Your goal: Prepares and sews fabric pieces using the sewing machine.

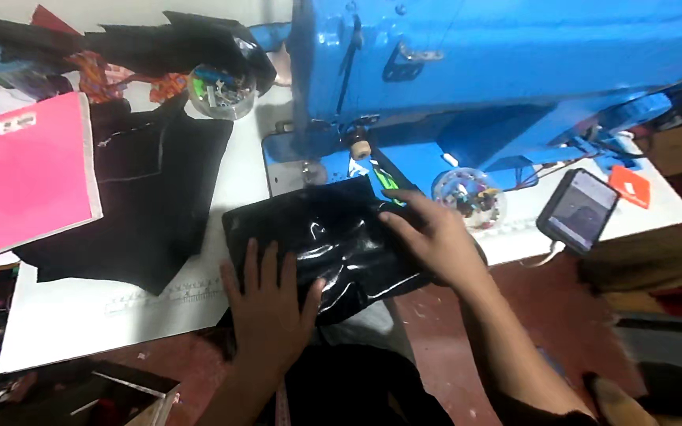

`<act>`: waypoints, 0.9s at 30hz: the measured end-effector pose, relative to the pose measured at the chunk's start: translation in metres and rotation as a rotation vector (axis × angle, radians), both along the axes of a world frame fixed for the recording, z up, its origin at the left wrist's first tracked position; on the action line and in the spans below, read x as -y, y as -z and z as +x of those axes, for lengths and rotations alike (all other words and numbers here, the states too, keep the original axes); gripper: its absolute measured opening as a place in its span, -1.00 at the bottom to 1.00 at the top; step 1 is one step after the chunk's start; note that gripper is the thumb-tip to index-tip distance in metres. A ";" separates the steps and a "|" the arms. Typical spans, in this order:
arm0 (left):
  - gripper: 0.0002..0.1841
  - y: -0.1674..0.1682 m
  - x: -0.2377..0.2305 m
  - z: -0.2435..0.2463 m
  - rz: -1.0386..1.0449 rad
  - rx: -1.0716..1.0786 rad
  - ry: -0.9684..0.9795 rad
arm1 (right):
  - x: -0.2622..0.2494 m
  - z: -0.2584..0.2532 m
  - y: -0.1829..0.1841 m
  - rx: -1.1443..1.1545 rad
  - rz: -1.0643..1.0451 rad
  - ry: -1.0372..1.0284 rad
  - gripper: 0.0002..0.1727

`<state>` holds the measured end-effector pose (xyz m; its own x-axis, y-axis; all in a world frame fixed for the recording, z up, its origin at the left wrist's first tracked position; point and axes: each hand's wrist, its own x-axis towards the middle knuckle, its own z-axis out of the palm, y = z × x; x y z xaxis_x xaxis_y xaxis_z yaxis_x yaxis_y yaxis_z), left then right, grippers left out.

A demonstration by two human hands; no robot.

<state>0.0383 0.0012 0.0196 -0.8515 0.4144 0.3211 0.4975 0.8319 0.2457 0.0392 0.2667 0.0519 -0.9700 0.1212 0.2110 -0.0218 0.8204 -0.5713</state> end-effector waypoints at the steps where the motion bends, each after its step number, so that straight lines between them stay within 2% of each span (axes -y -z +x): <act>1: -0.27 0.001 -0.004 -0.011 0.029 -0.007 0.022 | 0.002 -0.006 -0.002 0.036 -0.026 -0.036 -0.52; 4: -0.06 0.008 -0.015 -0.041 -0.026 0.143 0.066 | 0.005 -0.026 -0.008 0.088 -0.079 -0.167 -0.50; 6: 0.10 0.014 -0.021 -0.045 -0.064 0.178 0.051 | 0.003 -0.040 -0.010 0.121 -0.206 -0.271 -0.56; 8: 0.17 0.015 -0.023 -0.043 -0.076 0.164 0.027 | 0.003 -0.051 -0.012 0.173 -0.331 -0.300 -0.68; 10: 0.20 0.011 -0.023 -0.039 -0.113 0.192 -0.004 | 0.005 -0.056 -0.013 0.191 -0.226 -0.238 -0.74; 14: 0.20 0.011 -0.024 -0.036 -0.109 0.170 -0.032 | 0.008 -0.059 -0.007 0.160 0.146 -0.151 -0.62; 16: 0.19 0.013 -0.024 -0.034 -0.101 0.153 -0.043 | 0.009 -0.058 -0.003 0.191 0.242 -0.118 -0.50; 23: 0.17 0.010 -0.025 -0.033 -0.112 0.135 -0.068 | 0.012 -0.058 0.010 0.168 0.372 -0.068 -0.46; 27: -0.10 0.001 -0.018 -0.054 -0.067 0.058 0.047 | 0.015 -0.057 0.022 0.042 0.435 -0.099 -0.45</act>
